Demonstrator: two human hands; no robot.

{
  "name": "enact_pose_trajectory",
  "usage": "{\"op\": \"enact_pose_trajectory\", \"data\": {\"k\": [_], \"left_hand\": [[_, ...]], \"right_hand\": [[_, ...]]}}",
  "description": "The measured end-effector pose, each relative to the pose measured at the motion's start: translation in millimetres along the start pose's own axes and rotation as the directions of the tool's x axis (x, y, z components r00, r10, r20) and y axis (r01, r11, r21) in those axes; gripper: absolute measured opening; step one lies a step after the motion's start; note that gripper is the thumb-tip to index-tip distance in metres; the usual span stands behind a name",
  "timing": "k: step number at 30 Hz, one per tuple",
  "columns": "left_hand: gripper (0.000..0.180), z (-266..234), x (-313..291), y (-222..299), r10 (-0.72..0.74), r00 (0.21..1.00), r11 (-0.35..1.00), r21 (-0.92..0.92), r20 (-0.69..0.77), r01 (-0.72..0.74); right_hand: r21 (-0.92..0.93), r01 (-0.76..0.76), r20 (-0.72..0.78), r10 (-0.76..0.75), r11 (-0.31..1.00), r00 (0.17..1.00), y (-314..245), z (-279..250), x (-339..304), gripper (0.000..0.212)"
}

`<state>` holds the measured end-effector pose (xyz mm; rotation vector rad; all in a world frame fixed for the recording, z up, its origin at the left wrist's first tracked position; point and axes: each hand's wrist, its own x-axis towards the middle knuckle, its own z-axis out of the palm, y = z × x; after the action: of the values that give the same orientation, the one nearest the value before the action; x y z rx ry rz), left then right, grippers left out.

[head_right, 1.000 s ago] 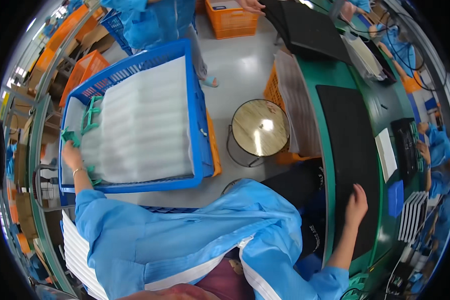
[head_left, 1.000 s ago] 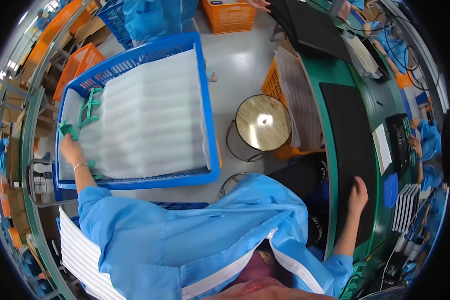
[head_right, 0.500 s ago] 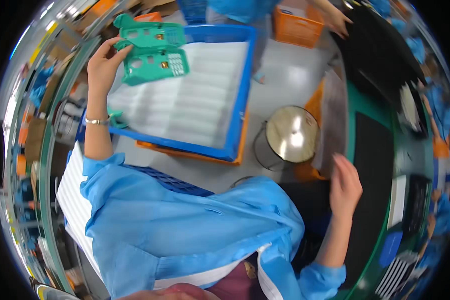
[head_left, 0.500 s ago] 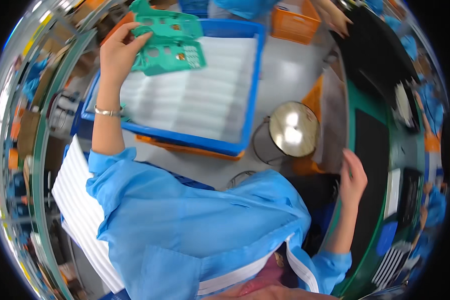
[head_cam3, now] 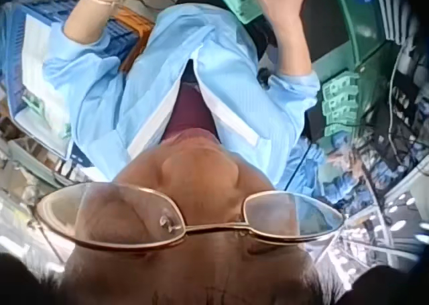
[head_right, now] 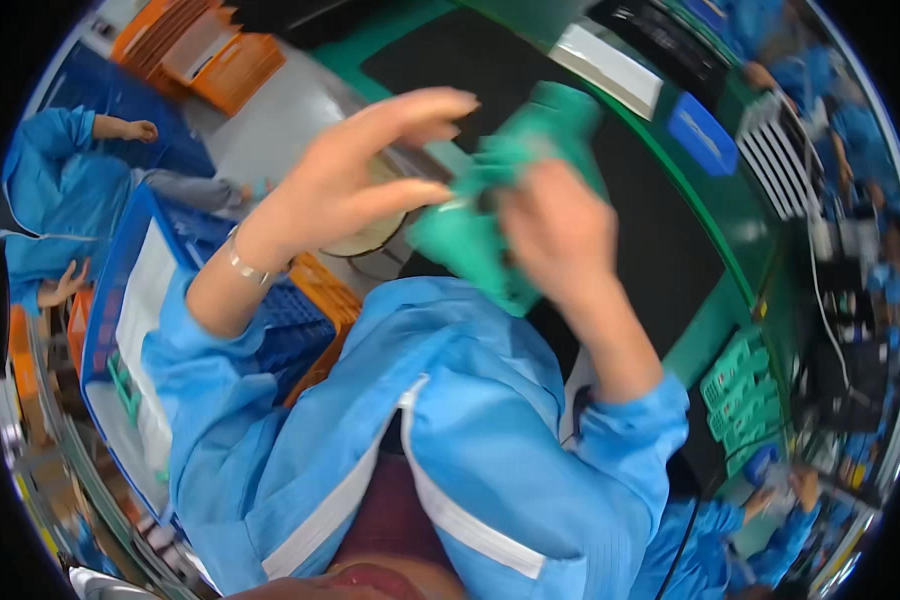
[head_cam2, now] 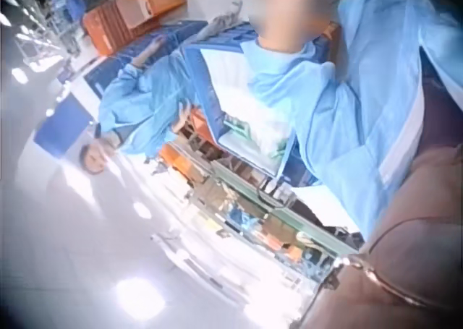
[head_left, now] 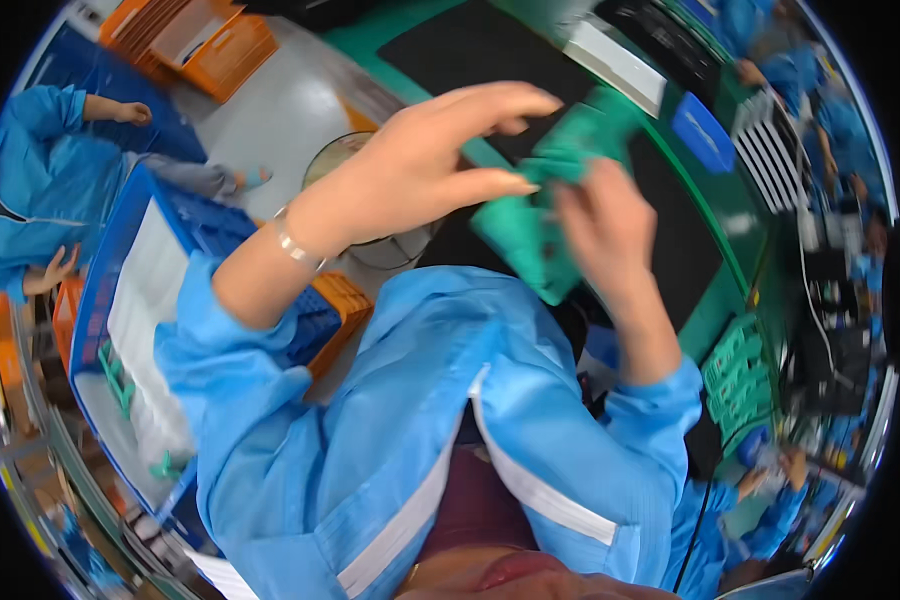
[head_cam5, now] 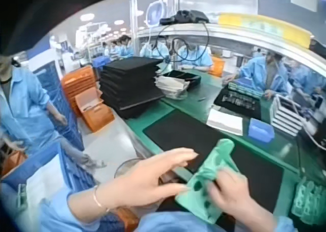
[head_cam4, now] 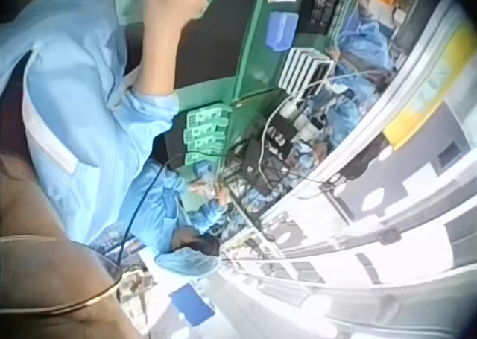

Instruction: Assembling electronic components by placing labels and small parts onto green plastic housings on a factory line.

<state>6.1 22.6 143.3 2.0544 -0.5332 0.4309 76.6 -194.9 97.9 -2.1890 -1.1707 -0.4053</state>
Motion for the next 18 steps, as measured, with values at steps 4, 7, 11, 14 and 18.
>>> {"op": "enact_pose_trajectory", "data": {"k": [4, 7, 11, 14, 18], "left_hand": [[0.026, -53, -29, -43, -0.224, 0.968, 0.968, 0.084, -0.116, 0.235], [0.021, -101, -102, -77, -0.304, 0.781, 0.902, 0.099, -0.545, 0.420], [0.018, -208, -257, -77, -0.056, 0.449, 0.624, 0.320, -0.892, 0.713], [0.021, -247, -409, -72, 0.036, 0.279, 0.229, 0.280, -0.959, 0.932], [0.025, -254, -522, -24, -0.061, 0.057, -0.298, 0.073, -0.996, 0.952]], "right_hand": [[0.064, -0.591, -0.011, 0.593, 0.804, 0.805, 113, -27, -63, 0.022], [-0.501, -0.684, -0.129, 0.736, 0.530, 0.665, 219, -77, -131, 0.048], [-0.404, -0.727, 0.040, 0.805, 0.555, 0.592, 345, -66, -165, 0.050], [-0.915, -0.321, -0.123, 0.590, 0.244, 0.798, 484, -101, -239, 0.028], [-0.939, 0.224, 0.341, 0.629, 0.260, 0.699, 487, -83, -218, 0.030]]}}
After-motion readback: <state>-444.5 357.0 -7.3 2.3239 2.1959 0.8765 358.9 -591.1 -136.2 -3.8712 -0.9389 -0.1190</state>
